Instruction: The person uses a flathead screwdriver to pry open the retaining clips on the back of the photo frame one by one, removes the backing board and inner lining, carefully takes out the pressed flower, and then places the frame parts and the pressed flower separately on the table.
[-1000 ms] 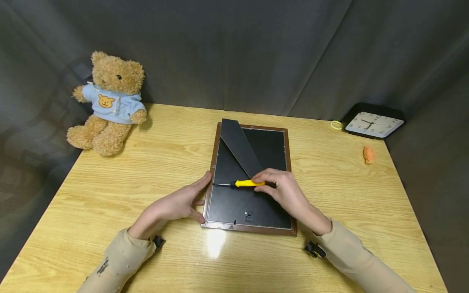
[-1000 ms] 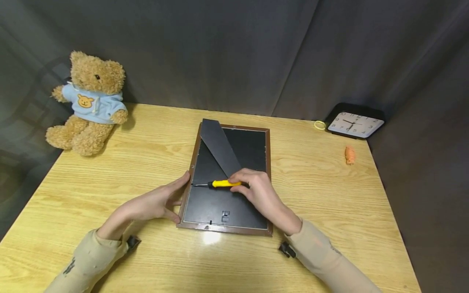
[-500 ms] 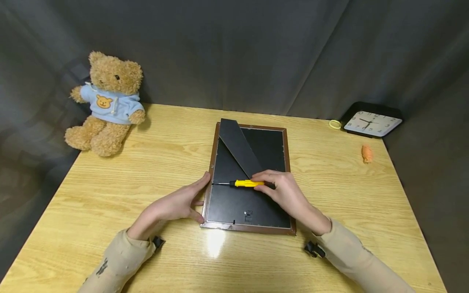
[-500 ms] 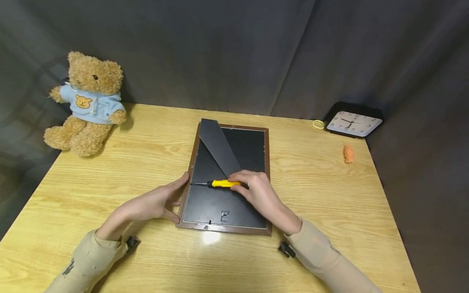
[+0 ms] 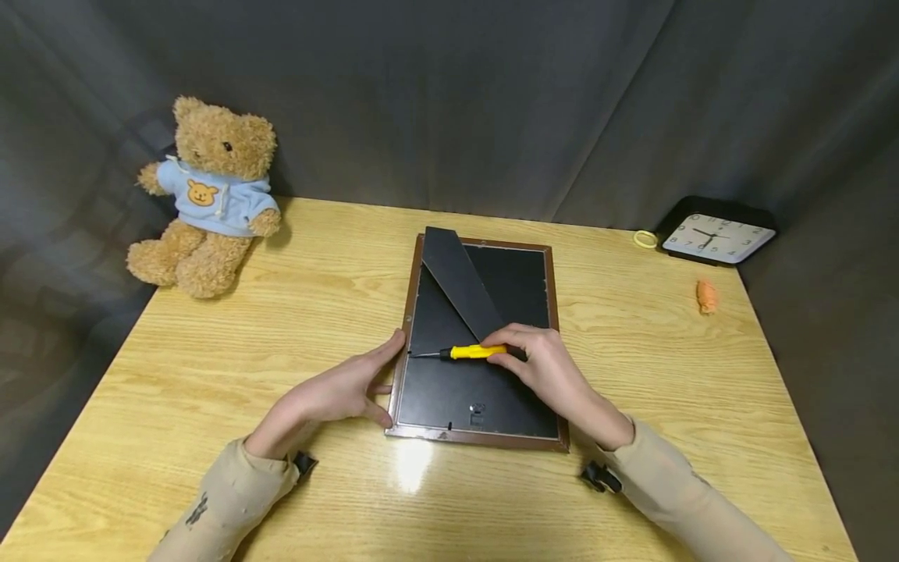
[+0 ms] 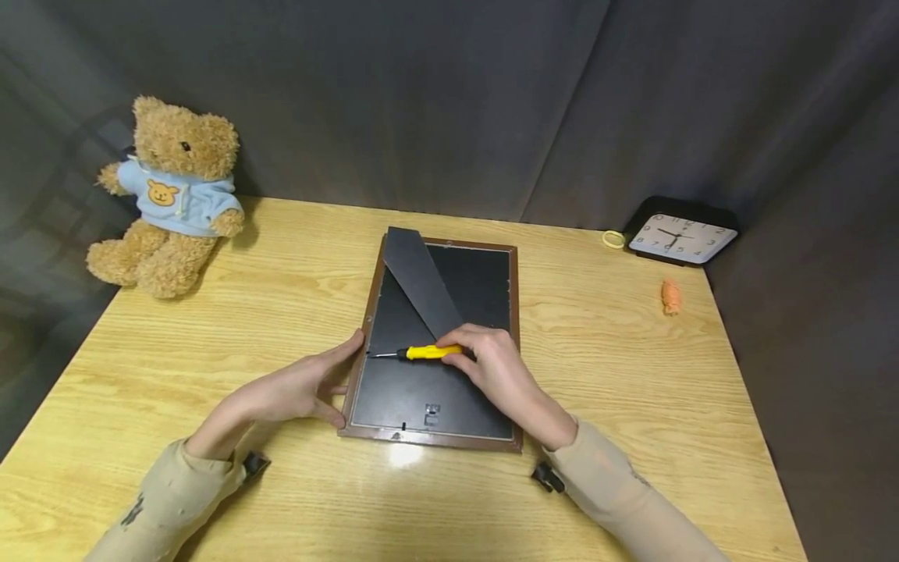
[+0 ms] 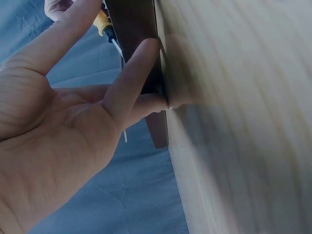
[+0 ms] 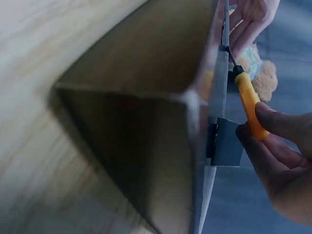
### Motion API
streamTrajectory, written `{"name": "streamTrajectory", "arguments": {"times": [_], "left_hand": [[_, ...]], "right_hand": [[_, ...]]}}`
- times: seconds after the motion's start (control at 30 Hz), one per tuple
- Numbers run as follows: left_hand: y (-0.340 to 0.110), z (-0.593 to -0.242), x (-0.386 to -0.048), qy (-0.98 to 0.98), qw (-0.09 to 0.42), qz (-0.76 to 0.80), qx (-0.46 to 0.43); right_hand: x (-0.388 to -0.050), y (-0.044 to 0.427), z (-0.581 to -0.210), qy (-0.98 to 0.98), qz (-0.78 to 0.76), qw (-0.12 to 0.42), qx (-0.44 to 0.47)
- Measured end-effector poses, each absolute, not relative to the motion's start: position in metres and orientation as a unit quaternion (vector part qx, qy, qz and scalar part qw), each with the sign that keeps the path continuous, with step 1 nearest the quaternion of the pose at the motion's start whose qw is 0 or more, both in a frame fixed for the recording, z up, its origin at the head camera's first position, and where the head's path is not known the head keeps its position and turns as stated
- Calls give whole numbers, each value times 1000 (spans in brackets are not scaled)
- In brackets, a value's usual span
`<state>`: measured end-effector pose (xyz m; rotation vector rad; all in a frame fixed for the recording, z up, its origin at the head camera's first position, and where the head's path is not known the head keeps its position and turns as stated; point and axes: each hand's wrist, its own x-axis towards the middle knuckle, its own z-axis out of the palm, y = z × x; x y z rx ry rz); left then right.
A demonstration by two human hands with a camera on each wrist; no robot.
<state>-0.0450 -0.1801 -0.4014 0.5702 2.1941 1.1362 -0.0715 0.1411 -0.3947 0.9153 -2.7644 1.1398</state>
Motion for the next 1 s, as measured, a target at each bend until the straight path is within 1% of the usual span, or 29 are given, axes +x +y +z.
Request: {"name": "streamTrajectory", "arguments": {"times": [0.17, 0.5, 0.7, 1.0], "left_hand": [[-180, -402, -46, 838, 287, 409, 221], [-179, -402, -46, 840, 285, 407, 218], [-179, -401, -44, 835, 294, 415, 209], [-178, -401, -47, 838, 287, 406, 223]], "right_hand": [[-73, 144, -393, -890, 354, 11, 289], [-73, 142, -396, -888, 362, 3, 284], [-76, 143, -392, -884, 375, -36, 275], [-92, 141, -384, -881, 392, -94, 249]]}}
